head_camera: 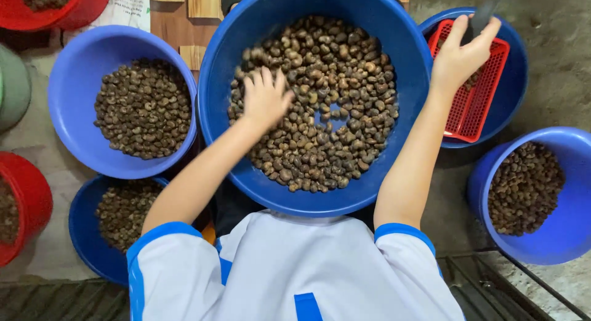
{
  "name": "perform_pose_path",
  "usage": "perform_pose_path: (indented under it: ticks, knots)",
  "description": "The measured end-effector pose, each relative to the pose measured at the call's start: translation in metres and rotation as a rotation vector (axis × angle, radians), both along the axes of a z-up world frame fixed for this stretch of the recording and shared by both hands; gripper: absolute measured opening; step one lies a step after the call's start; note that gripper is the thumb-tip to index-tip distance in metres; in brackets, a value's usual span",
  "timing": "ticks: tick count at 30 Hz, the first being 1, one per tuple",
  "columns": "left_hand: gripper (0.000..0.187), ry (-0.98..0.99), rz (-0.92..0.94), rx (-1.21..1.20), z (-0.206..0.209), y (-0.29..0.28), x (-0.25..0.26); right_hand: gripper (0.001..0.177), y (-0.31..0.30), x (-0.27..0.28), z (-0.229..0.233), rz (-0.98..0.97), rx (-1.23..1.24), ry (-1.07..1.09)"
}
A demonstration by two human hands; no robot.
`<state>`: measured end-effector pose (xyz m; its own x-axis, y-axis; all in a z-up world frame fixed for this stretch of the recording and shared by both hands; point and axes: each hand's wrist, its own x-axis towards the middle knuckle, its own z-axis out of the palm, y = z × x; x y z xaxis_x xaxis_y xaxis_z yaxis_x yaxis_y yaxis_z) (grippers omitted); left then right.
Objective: Manually processing nuts using a small knife in a factory setting.
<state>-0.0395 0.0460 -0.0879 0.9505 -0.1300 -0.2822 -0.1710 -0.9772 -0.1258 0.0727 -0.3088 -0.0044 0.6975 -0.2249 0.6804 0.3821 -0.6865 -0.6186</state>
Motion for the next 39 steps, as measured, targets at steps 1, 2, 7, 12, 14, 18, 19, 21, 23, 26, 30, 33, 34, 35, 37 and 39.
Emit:
perform_pose_path:
  ticks: [1,2,7,12,14,18,19,21,23,26,30,33,34,35,37,39]
  knots:
    - [0.072,-0.004,-0.005,0.002,-0.004,-0.015,-0.013,0.009,0.002,-0.003,0.001,-0.005,0.002,-0.004]
    - [0.051,-0.042,-0.127,-0.081,-0.008,-0.029,-0.022,0.009,0.005,-0.004,0.004,-0.003,-0.007,0.018]
    - [0.026,0.282,-0.388,-0.572,0.041,-0.101,-0.048,0.008,0.013,-0.005,0.003,0.026,0.02,0.102]
    - [0.025,-0.142,-0.523,-0.558,0.042,-0.117,-0.001,0.008,0.017,-0.008,0.008,0.037,-0.002,0.106]
    - [0.028,-0.208,-0.411,-0.485,0.033,-0.097,0.026,0.007,0.019,-0.01,0.01,0.046,-0.008,0.119]
    - [0.03,-0.357,-0.22,-0.398,-0.003,-0.049,0.047,0.005,0.029,-0.01,0.015,0.098,0.003,0.152]
    - [0.03,-0.358,-0.22,-0.401,0.0,-0.046,0.047,0.005,0.031,-0.008,0.014,0.097,0.001,0.152]
    - [0.033,-0.43,-0.285,-0.507,0.004,-0.038,0.041,0.008,0.037,-0.009,0.012,0.124,-0.003,0.211]
    - [0.025,-0.412,-0.244,-0.54,-0.007,-0.043,0.042,0.008,0.046,-0.01,0.014,0.154,-0.026,0.194]
    - [0.018,-0.362,-0.197,-0.558,-0.012,-0.046,0.044,0.009,0.059,-0.01,0.015,0.209,-0.061,0.201]
    - [0.017,-0.312,-0.075,-0.742,0.027,-0.044,0.044,0.005,0.086,-0.015,0.018,0.332,-0.071,0.273]
    - [0.022,-0.251,0.028,-1.063,0.06,-0.043,0.047,0.016,0.109,-0.029,0.024,0.252,-0.339,0.291]
    - [0.022,-0.249,0.031,-1.062,0.066,-0.042,0.047,0.016,0.117,-0.032,0.023,0.254,-0.339,0.293]
    - [0.024,-0.289,0.019,-1.192,0.071,-0.041,0.048,0.023,0.125,-0.035,0.022,0.349,-0.202,0.403]
    - [0.026,-0.327,0.006,-1.323,0.08,-0.04,0.048,0.032,0.135,-0.04,0.022,0.441,-0.063,0.514]
    - [0.021,-0.306,0.054,-1.405,0.087,-0.038,0.045,0.032,0.142,-0.044,0.023,0.642,0.185,0.765]
